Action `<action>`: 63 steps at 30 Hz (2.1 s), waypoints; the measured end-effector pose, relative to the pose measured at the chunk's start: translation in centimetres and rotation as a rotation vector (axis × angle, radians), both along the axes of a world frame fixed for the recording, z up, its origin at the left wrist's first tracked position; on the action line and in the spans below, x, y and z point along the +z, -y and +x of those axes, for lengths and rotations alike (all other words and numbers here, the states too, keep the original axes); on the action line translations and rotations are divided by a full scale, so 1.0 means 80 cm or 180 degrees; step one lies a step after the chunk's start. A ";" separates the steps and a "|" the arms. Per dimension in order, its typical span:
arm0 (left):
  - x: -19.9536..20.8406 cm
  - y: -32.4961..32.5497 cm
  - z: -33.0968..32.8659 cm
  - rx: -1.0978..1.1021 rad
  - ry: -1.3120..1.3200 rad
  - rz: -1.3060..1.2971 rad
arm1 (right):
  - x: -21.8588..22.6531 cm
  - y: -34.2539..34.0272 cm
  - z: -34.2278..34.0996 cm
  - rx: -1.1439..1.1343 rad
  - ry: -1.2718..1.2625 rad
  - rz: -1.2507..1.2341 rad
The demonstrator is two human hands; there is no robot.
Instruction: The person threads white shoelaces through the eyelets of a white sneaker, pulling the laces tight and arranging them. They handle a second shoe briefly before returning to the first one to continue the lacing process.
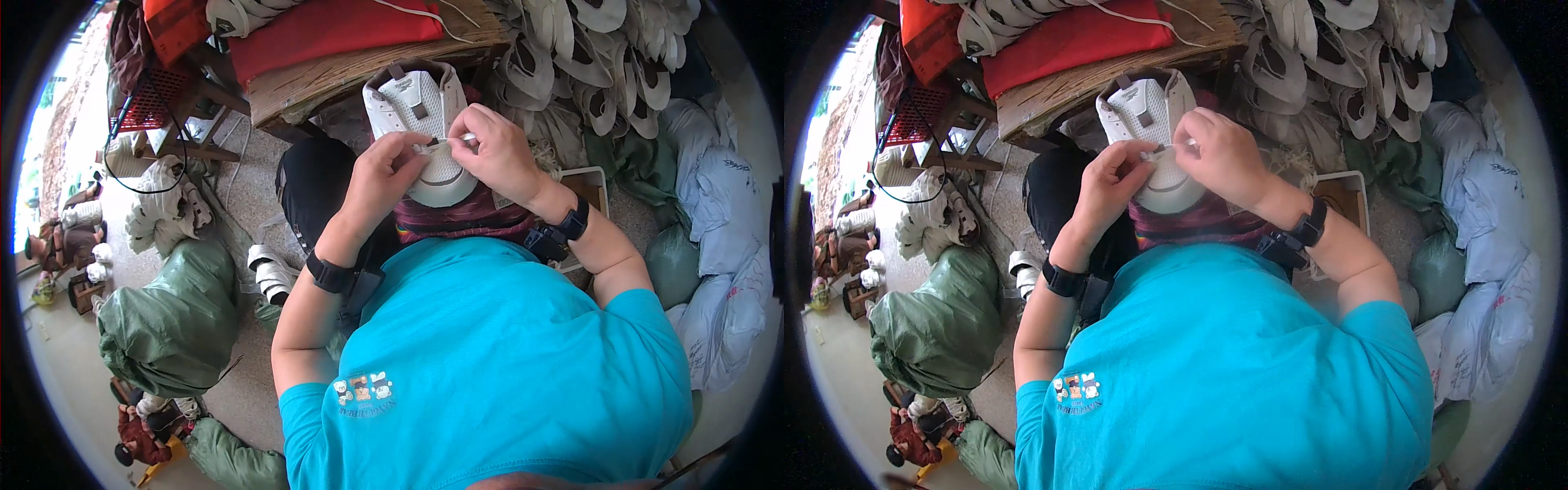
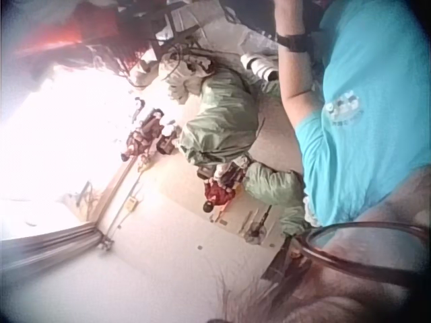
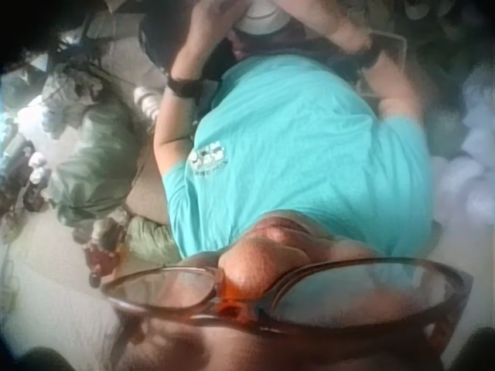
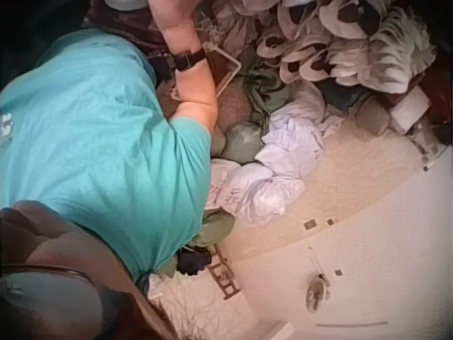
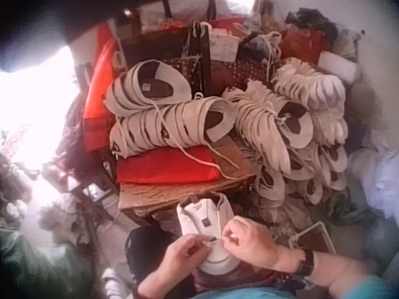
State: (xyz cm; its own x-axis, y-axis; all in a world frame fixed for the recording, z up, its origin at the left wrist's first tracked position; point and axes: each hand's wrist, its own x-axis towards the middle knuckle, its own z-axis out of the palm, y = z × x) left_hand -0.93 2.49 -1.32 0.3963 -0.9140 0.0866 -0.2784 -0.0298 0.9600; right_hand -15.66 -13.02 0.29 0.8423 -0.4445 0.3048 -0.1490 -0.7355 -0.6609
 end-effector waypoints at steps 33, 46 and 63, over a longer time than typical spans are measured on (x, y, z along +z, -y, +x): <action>-0.008 0.005 -0.001 0.0048 -0.0082 0.0168 | 0.002 0.018 0.011 0.0525 -0.0124 0.0681; -0.010 0.007 -0.004 0.0563 0.1105 -0.0107 | 0.026 0.017 0.022 0.0854 -0.0584 0.0892; -0.106 -0.453 0.254 0.6038 -0.1984 -0.1704 | 0.013 0.006 -0.011 0.0268 -0.0855 0.1552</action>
State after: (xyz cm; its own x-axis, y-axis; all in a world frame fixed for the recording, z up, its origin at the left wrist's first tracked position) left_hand 19.36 38.70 -9.76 0.6860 0.6418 -0.3428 0.0501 0.4283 0.9022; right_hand -16.52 -13.46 1.30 0.9007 -0.4080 -0.1493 -0.3130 -0.3710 -0.8743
